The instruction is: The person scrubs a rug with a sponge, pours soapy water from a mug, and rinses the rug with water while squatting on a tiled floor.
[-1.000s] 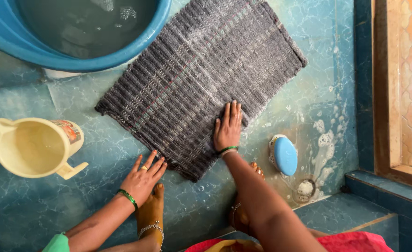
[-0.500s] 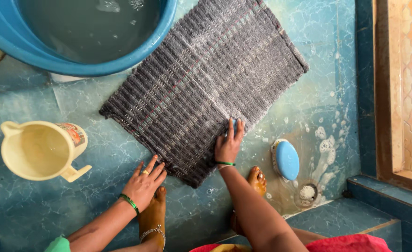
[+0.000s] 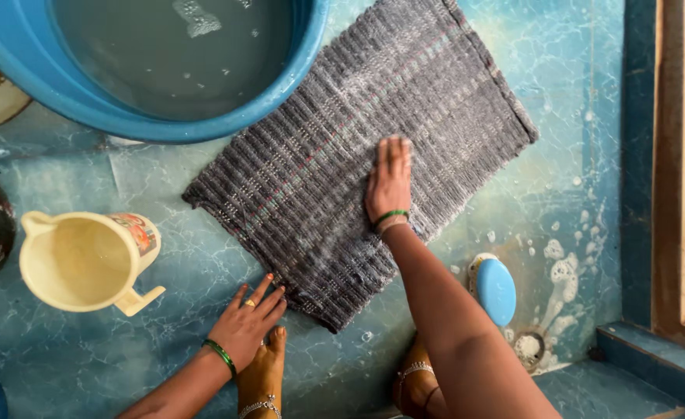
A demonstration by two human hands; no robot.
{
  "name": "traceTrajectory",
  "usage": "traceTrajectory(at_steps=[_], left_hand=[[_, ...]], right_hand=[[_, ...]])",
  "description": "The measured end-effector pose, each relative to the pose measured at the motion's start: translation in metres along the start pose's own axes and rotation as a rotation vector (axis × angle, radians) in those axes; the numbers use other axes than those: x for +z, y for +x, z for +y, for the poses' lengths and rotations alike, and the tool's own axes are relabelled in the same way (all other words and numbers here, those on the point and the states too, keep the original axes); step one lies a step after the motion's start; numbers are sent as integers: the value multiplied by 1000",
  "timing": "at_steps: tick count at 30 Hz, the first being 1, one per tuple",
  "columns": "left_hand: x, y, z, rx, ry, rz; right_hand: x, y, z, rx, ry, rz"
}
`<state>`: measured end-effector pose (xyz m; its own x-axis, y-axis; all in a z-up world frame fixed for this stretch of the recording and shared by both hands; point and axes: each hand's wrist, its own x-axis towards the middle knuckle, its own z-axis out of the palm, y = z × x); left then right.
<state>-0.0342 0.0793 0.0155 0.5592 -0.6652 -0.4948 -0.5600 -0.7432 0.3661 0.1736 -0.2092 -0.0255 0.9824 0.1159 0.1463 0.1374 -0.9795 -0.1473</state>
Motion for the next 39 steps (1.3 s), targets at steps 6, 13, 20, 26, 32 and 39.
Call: traceTrajectory(at_steps=[6, 13, 20, 26, 32, 39], left_hand=[[-15, -1, -4, -5, -60, -103], [-6, -3, -3, 9, -55, -57], [-10, -2, -8, -16, -99, -167], [-11, -5, -8, 17, -106, -114], [-2, -7, -9, 43, -156, -129], [-5, -3, -13, 53, -147, -134]], right_hand=[[-20, -39, -137, -389, -494, -669], [-63, 24, -142, -167, 344, -916], [-37, 55, -118, -183, -148, -405], [-31, -31, -147, -816, 313, -360], [0, 90, -92, -281, -45, -95], [-26, 28, -212, -592, -84, -740]])
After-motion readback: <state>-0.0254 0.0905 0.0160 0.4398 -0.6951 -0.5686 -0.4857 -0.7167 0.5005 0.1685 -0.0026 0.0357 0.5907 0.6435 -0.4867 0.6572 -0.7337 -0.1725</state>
